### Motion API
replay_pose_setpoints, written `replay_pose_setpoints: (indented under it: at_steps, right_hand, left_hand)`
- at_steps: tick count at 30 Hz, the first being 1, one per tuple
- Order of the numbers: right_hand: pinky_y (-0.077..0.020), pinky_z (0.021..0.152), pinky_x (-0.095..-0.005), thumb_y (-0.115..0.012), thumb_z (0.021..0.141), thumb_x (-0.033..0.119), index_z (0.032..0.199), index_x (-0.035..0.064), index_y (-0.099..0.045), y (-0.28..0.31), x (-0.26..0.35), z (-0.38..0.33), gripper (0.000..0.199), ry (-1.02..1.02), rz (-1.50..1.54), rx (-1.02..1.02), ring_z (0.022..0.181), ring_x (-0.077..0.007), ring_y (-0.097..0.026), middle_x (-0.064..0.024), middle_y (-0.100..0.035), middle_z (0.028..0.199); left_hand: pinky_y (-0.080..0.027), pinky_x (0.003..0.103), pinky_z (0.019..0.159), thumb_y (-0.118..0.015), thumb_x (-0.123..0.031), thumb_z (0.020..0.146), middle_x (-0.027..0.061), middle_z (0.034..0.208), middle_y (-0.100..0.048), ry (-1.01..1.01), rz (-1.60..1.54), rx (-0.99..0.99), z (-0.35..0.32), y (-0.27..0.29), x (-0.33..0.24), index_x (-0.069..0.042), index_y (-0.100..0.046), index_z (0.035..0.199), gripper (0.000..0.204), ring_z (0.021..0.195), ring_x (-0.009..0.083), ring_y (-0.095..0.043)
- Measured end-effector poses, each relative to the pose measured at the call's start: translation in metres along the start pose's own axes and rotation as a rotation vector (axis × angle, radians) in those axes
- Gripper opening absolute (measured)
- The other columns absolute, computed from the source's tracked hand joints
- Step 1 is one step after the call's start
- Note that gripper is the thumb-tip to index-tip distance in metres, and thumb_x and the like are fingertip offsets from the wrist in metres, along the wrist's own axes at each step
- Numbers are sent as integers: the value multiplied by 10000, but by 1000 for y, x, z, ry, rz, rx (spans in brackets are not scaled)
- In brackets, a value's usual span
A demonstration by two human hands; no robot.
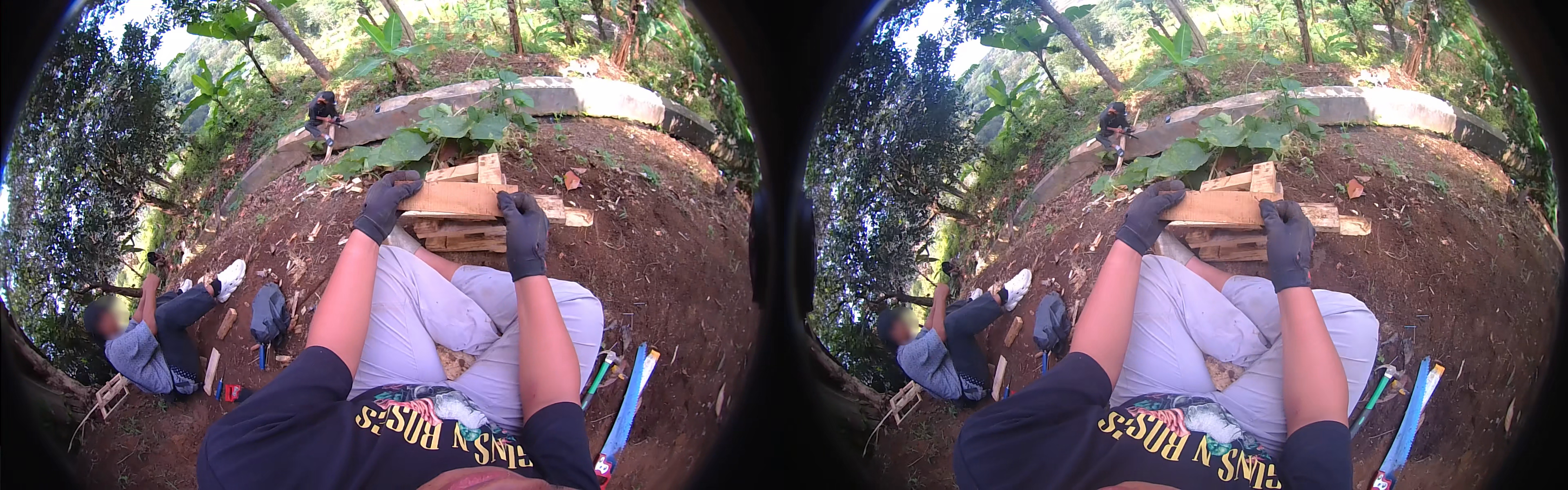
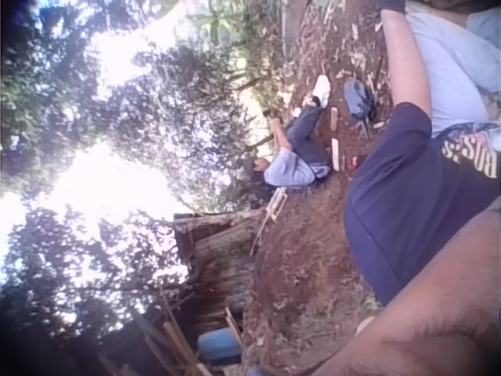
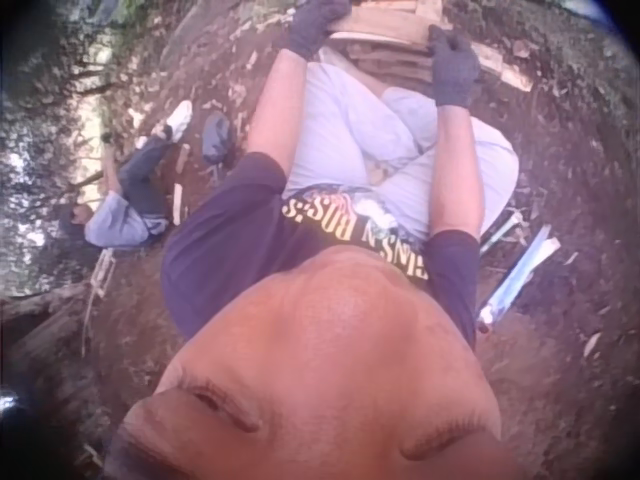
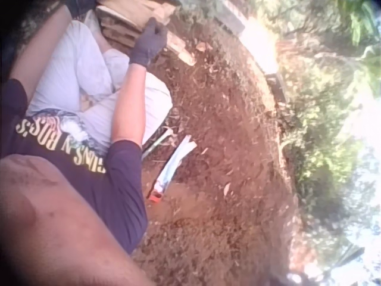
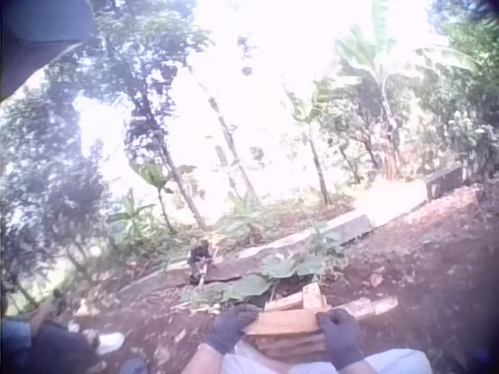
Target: The person sits on the ground and assembles a small wooden structure using planks, a hammer, and nails. They position the planks, hammer nails into the wood to secure the joints, and adjust the pieces to form a frame.
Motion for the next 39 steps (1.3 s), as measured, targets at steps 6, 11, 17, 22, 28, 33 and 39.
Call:
replay_pose_setpoints:
  at_steps: [6, 11, 17, 22, 28, 33, 39]
  right_hand:
    - [-528, 758, -422, -813, 952, 403, 995, 22, -744, -5, -4, -4, 390, 106, -54, 3, 745, -249, -662, -123, -731, 810]
    - [-526, 763, -421, -814, 952, 398, 977, 24, -748, -9, -5, -6, 381, -18, -17, -16, 759, -248, -662, -121, -739, 829]
    - [-513, 749, -392, -795, 978, 311, 938, 19, -742, 12, -3, 10, 299, 106, -34, -89, 737, -234, -625, -106, -709, 806]
    - [-529, 813, -408, -805, 958, 186, 908, 9, -738, 9, 27, -8, 196, 273, -54, -83, 846, -256, -682, -109, -736, 909]
    - [-507, 1077, -430, -815, 933, 106, 895, -1, -746, 25, 53, -10, 133, 588, -208, -163, 895, -249, -692, -103, -709, 843]
    - [-528, 919, -374, -808, 962, 149, 903, 1, -740, 18, 35, -2, 173, 362, -54, -111, 832, -186, -642, -65, -713, 844]
    - [-483, 767, -292, -802, 995, 226, 924, 21, -748, 10, 1, 5, 223, -122, 258, -62, 786, -99, -564, 2, -698, 830]
  left_hand:
    - [-574, 360, 852, -652, -482, 1047, 68, 1007, -804, -12, 1002, -442, 7, -10, -6, -29, -841, 1025, 491, 919, 190, -733]
    - [-615, 346, 902, -587, -377, 1108, 94, 1217, -758, -137, 153, -269, 29, 48, 29, -57, -694, 1243, 364, 1039, 226, -750]
    - [-521, 446, 1101, -564, -293, 1110, 189, 1372, -691, -774, 904, -366, -15, -13, -32, -37, -583, 1444, 422, 1253, 323, -676]
    - [-366, 492, 1251, -445, -468, 1131, 231, 1575, -551, -684, 1708, 59, 7, -19, -42, -10, -513, 1557, 629, 1479, 394, -497]
    - [-539, 530, 1017, -513, -350, 1121, 285, 1269, -716, -630, 1137, -376, 31, 35, -103, 31, -606, 1421, 494, 1164, 459, -687]
    - [-451, 514, 1170, -827, -421, 923, 223, 1492, -605, -1042, 1179, 196, -45, -79, -63, -44, -516, 1550, 795, 1371, 403, -585]
    - [-456, 470, 1187, -829, -455, 866, 179, 1507, -608, -552, 1384, 535, -3, -119, -22, -118, -515, 1572, 843, 1403, 361, -579]
Point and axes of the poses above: each hand's wrist, its own z-axis towards the middle knuckle, its own y-axis out of the back of the hand, x = y × z, the point moved 2 cm from there along z, towards the middle knuckle
